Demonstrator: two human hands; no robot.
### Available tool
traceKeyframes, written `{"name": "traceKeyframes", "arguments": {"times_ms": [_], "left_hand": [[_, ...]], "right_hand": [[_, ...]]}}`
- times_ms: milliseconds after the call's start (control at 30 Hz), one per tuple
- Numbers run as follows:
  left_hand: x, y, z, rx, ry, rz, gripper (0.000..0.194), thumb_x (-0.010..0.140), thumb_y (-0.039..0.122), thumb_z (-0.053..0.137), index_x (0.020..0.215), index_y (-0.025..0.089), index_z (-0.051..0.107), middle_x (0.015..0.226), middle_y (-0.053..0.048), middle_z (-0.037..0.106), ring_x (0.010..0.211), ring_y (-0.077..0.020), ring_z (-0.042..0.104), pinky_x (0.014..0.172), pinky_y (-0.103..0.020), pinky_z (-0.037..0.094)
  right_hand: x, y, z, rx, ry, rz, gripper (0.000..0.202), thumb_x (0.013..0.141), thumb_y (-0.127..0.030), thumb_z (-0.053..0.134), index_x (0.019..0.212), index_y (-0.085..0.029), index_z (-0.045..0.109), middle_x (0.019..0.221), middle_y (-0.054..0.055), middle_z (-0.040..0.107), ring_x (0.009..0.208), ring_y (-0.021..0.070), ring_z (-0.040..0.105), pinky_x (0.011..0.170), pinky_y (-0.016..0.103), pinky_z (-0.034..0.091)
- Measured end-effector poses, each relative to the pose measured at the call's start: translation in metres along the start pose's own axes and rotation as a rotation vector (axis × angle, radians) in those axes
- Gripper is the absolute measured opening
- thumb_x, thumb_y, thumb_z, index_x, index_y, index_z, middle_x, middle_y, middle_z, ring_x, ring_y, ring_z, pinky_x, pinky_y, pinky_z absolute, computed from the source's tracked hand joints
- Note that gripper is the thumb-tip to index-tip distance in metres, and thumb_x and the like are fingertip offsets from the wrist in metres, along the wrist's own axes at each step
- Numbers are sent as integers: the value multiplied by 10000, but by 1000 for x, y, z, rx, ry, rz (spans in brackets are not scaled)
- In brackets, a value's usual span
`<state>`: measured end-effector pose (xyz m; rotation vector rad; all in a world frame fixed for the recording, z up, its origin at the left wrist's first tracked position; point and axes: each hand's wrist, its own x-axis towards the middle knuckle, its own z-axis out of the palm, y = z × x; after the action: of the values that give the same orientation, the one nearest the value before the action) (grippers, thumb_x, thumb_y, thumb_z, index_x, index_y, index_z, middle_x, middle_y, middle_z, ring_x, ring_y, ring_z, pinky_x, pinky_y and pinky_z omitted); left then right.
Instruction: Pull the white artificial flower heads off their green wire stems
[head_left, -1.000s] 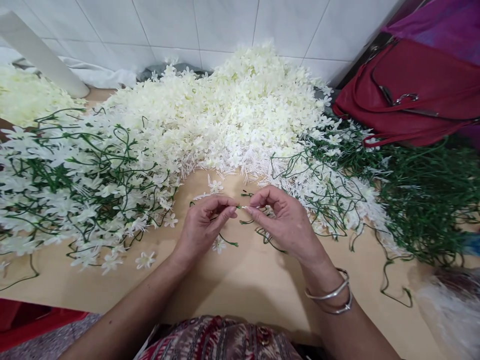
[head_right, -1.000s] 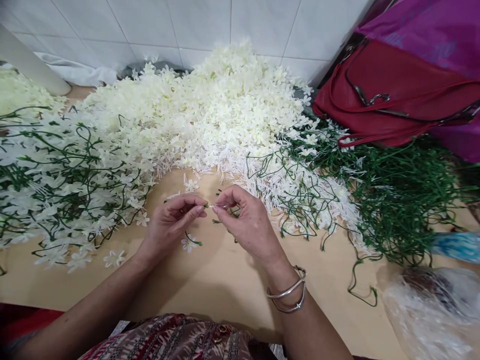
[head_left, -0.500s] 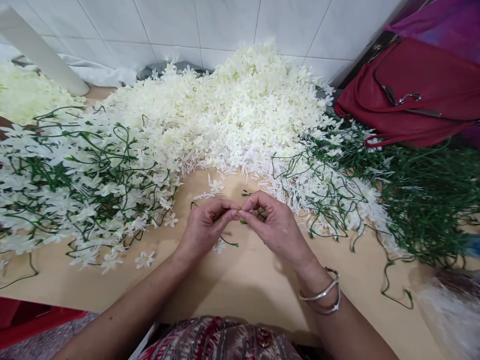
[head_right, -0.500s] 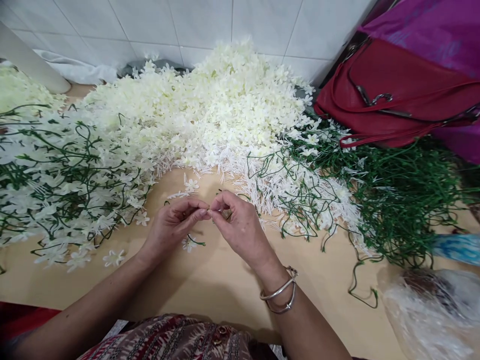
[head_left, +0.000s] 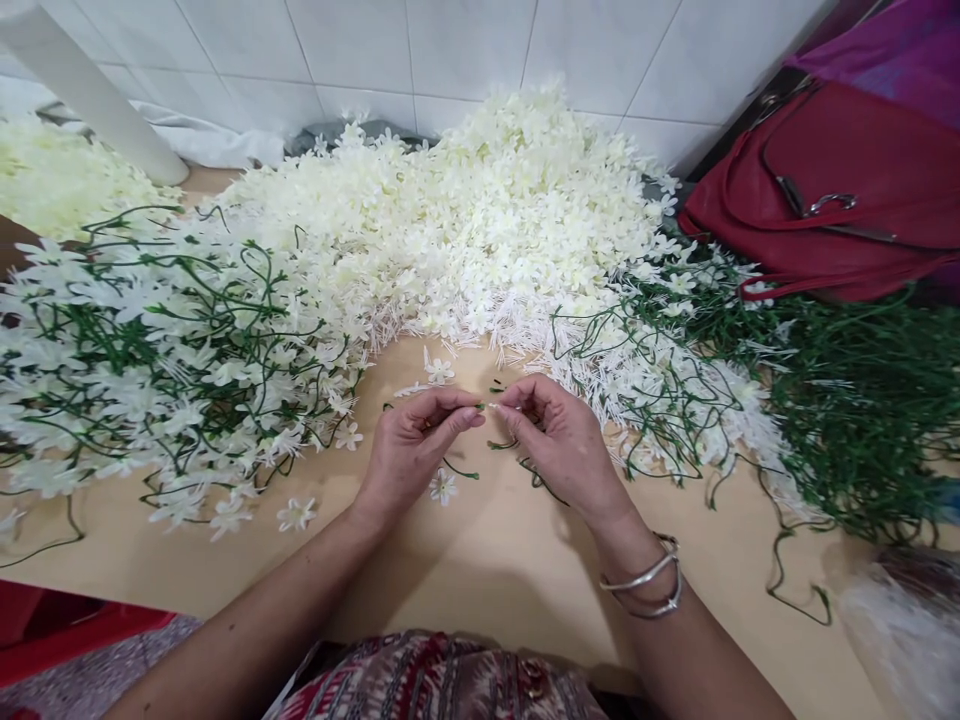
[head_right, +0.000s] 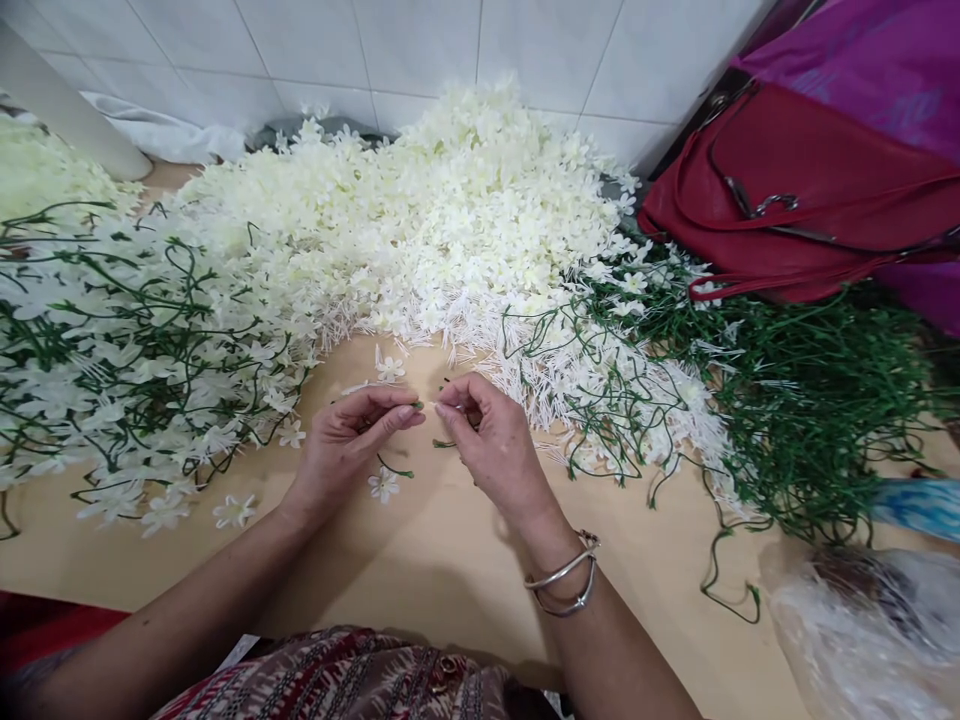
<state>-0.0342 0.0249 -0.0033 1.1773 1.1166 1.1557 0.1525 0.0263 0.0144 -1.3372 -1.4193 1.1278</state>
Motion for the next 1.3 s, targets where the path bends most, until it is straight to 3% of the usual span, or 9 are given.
{"name": "traceKeyframes", "arguments": {"times_ms": [133,300,400,500,567,700,867,1067,1300], "left_hand": [[-2,0,-4,203,50,164,158,930,329,756,1003,193,786,986,-59,809,883,-172,778,813,-258,625],[-3,20,-5,497,-116,492,257,967,211,700,1221,223,742,1294,-82,746,1204,-197,700,1063,-345,566],[3,40,-19,595,103,500,225,1001,214,648,1206,221,741,1336,-74,715,1239,-190,673,1080,-353,554],[12,48,-40,708,262,483,181,1001,216,631,1135,201,752,1188,-65,748,1033,-168,723,925,-297,602],[19,45,-51,809,181,476,164,993,214,631,1098,192,756,1127,-62,750,918,-157,725,859,-281,601],[32,27,-54,1015,-63,549,190,1013,213,584,1125,171,732,1168,-99,727,992,-205,720,880,-320,579],[49,18,-43,1178,-138,515,193,1023,214,556,1031,177,745,1099,-101,734,942,-229,712,854,-355,553],[43,31,-31,580,36,409,139,964,302,694,993,207,791,1056,-63,757,957,-181,693,883,-293,528],[18,30,2,-442,35,-375,314,689,378,955,872,193,778,892,-18,787,880,-154,759,738,-206,564]], "right_hand": [[2,4,0,10,56,-2,146,911,-306,684,1007,-200,714,855,24,693,737,157,593,671,294,478],[1,3,-1,6,96,-27,144,940,-331,652,986,-215,723,835,21,696,716,162,590,669,302,471],[2,3,-3,13,152,-50,116,939,-315,661,977,-223,719,861,24,699,768,169,608,723,311,482],[4,4,-2,54,175,-60,101,911,-295,682,959,-216,722,883,36,708,816,182,633,773,328,503],[5,5,-1,85,171,-54,97,888,-281,694,946,-213,732,868,36,707,803,182,636,764,330,510],[4,6,-1,119,182,-51,121,867,-280,719,956,-215,767,868,34,705,782,172,627,745,324,500],[5,8,-3,153,192,-58,127,863,-280,748,973,-233,791,915,27,715,823,167,621,779,320,481],[3,4,3,253,202,-22,132,801,-258,825,903,-234,746,814,-9,695,771,154,599,749,305,478],[-5,-12,10,285,190,-156,69,845,-184,777,822,-237,739,927,22,722,910,179,667,885,351,511]]}}
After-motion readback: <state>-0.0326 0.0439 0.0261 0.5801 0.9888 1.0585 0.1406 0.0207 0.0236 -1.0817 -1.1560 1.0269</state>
